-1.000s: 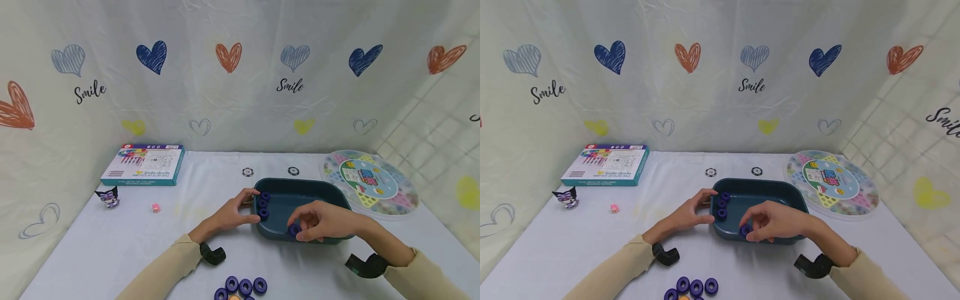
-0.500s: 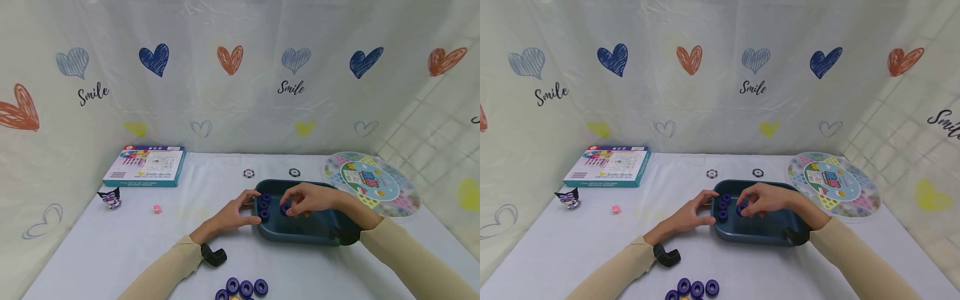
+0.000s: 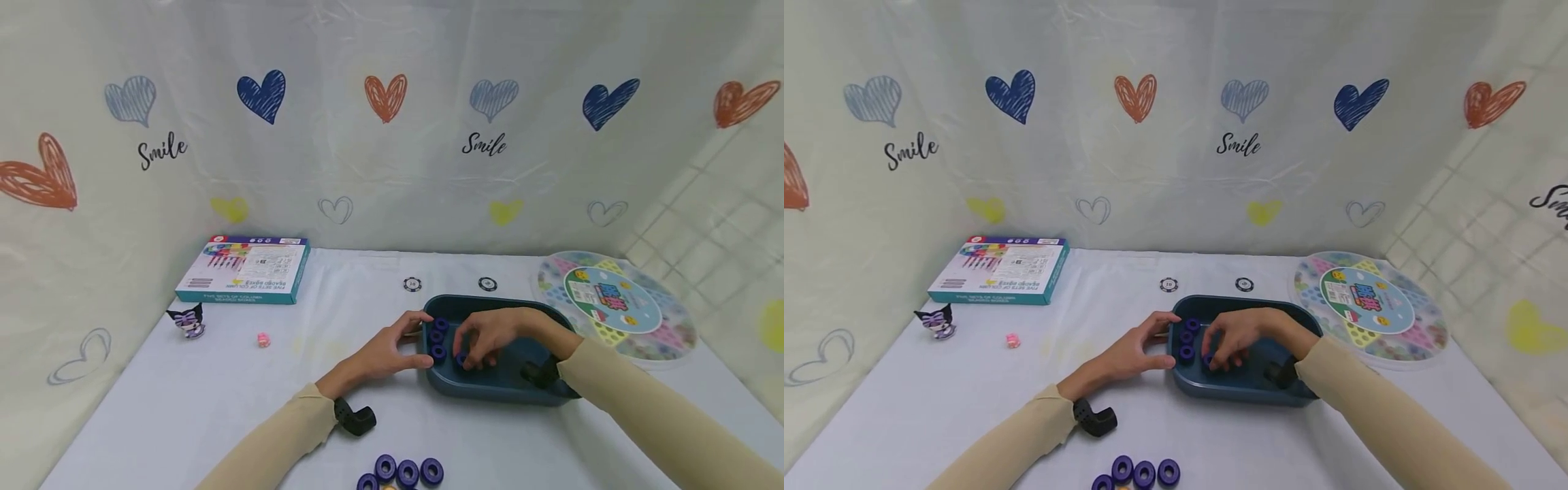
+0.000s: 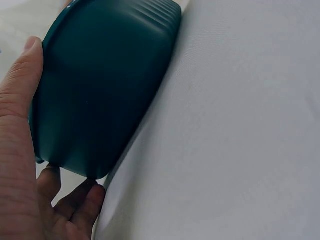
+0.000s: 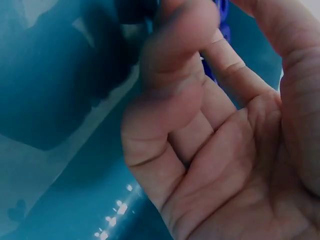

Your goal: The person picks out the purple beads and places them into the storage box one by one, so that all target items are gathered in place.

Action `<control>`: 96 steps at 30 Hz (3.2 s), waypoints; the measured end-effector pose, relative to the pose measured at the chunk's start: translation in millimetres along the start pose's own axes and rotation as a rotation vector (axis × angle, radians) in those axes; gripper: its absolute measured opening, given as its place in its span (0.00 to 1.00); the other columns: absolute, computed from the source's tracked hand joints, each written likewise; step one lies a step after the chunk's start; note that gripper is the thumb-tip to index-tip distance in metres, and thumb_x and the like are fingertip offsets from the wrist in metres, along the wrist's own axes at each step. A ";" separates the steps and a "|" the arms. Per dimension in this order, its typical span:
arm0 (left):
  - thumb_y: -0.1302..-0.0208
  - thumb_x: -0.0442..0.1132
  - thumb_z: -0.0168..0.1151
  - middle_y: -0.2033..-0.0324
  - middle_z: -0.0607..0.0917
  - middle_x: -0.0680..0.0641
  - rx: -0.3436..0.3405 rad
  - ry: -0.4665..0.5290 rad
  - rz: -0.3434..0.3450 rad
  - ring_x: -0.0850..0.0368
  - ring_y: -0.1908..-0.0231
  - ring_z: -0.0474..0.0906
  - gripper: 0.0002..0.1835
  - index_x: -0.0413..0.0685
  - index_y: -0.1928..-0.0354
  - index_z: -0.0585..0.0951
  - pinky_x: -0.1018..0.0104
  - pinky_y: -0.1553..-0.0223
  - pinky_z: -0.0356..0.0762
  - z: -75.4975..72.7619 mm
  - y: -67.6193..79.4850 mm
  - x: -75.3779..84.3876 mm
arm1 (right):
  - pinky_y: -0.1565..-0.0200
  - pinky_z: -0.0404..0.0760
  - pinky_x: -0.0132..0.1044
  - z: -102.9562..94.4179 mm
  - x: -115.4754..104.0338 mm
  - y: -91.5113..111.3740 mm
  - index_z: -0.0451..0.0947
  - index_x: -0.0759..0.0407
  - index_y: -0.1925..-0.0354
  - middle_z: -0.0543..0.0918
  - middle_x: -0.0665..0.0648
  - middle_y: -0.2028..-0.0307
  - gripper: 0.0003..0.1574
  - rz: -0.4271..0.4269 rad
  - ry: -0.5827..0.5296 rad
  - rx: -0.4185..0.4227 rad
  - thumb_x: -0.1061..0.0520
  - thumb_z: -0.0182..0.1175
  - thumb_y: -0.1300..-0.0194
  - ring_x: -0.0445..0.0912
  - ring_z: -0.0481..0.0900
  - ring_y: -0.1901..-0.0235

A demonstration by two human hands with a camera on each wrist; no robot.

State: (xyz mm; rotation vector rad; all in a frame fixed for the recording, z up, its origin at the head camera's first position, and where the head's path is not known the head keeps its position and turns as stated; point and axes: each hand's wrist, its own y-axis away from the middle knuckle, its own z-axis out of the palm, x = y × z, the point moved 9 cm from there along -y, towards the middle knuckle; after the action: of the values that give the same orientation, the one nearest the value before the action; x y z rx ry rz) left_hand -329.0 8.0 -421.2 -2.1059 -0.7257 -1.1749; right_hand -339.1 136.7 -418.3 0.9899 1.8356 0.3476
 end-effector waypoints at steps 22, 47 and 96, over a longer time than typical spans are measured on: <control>0.50 0.63 0.61 0.40 0.67 0.49 0.000 0.005 0.010 0.59 0.42 0.64 0.39 0.57 0.38 0.60 0.58 0.42 0.62 -1.6 -0.9 2.4 | 0.71 0.79 0.37 13.2 -11.0 -9.0 0.78 0.58 0.67 0.84 0.56 0.72 0.04 0.024 0.003 -0.018 0.63 0.59 0.45 0.49 0.82 0.73; 0.48 0.59 0.61 0.39 0.67 0.48 -0.008 0.020 0.010 0.57 0.42 0.65 0.38 0.56 0.38 0.60 0.55 0.43 0.63 -0.9 0.5 6.3 | 0.73 0.77 0.35 0.5 -61.1 41.7 0.79 0.53 0.62 0.79 0.47 0.73 0.07 -0.219 0.238 0.324 0.54 0.57 0.38 0.41 0.76 0.77; 0.51 0.64 0.61 0.39 0.66 0.53 0.011 -0.007 0.005 0.60 0.42 0.65 0.40 0.59 0.38 0.60 0.59 0.43 0.63 -7.4 -1.6 6.5 | 0.77 0.73 0.24 123.2 -104.4 52.8 0.76 0.47 0.54 0.76 0.36 0.76 0.16 -0.577 0.210 0.100 0.46 0.60 0.41 0.26 0.69 0.80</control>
State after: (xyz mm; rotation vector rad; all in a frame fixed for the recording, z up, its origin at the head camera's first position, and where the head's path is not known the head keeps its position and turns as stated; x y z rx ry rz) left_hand -331.2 4.7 -412.1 -2.1030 -0.7277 -1.1585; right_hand -188.8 68.0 -378.9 0.4607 2.2497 0.0052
